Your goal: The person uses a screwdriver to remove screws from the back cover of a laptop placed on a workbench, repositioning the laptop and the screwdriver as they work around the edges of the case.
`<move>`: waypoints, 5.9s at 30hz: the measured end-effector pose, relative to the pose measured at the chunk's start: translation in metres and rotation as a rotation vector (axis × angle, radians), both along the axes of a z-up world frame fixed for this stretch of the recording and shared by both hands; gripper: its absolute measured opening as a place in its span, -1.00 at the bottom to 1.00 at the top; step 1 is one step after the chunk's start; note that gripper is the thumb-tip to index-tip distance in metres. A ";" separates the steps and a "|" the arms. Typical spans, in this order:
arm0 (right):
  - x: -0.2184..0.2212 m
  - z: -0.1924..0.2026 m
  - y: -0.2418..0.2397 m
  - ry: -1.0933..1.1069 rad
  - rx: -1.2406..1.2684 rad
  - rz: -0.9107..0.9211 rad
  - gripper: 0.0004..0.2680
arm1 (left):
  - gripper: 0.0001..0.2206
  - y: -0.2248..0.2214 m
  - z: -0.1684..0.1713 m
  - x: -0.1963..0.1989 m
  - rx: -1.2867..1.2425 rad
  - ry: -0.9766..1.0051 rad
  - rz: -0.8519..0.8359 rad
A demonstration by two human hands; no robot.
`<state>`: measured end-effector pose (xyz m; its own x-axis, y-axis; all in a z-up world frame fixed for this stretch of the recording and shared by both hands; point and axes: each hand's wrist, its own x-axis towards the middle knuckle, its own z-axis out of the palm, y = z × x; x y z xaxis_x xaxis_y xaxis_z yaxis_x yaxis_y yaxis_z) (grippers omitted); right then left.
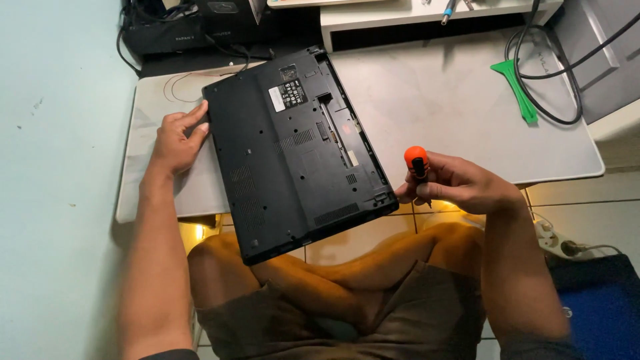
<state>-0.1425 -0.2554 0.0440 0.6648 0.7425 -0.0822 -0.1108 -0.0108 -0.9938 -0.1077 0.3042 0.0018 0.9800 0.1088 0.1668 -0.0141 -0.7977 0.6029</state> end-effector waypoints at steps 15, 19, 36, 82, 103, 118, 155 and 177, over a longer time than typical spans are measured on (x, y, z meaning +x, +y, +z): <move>0.018 -0.043 0.060 0.000 0.554 -0.457 -0.70 | -0.60 -0.019 -0.038 0.002 0.005 -0.254 0.043; 0.010 -0.027 0.083 -0.147 0.453 -0.492 -0.63 | -0.61 -0.023 -0.029 -0.002 -0.003 -0.255 0.034; -0.019 0.016 0.106 -0.670 0.085 -0.225 -0.56 | -0.63 -0.026 -0.024 -0.003 -0.027 -0.333 0.065; -0.020 0.024 0.109 -0.893 -0.108 -0.258 -0.34 | -0.77 -0.105 0.020 -0.068 -0.052 -0.409 -0.010; -0.009 0.067 0.106 -0.862 0.023 -0.082 -0.73 | -0.90 -0.214 0.041 -0.025 -0.481 -0.082 -1.016; -0.038 0.045 0.099 -0.945 -0.235 -0.200 -0.50 | -0.83 -0.213 0.058 -0.036 -0.414 -0.039 -0.964; -0.142 -0.020 0.109 -0.105 -0.369 -0.793 -0.36 | -0.28 -0.123 0.029 0.151 0.336 0.133 -0.173; 0.007 -0.010 0.108 -0.097 0.283 -1.089 -0.71 | -0.61 -0.047 0.021 0.076 -0.162 -0.279 0.034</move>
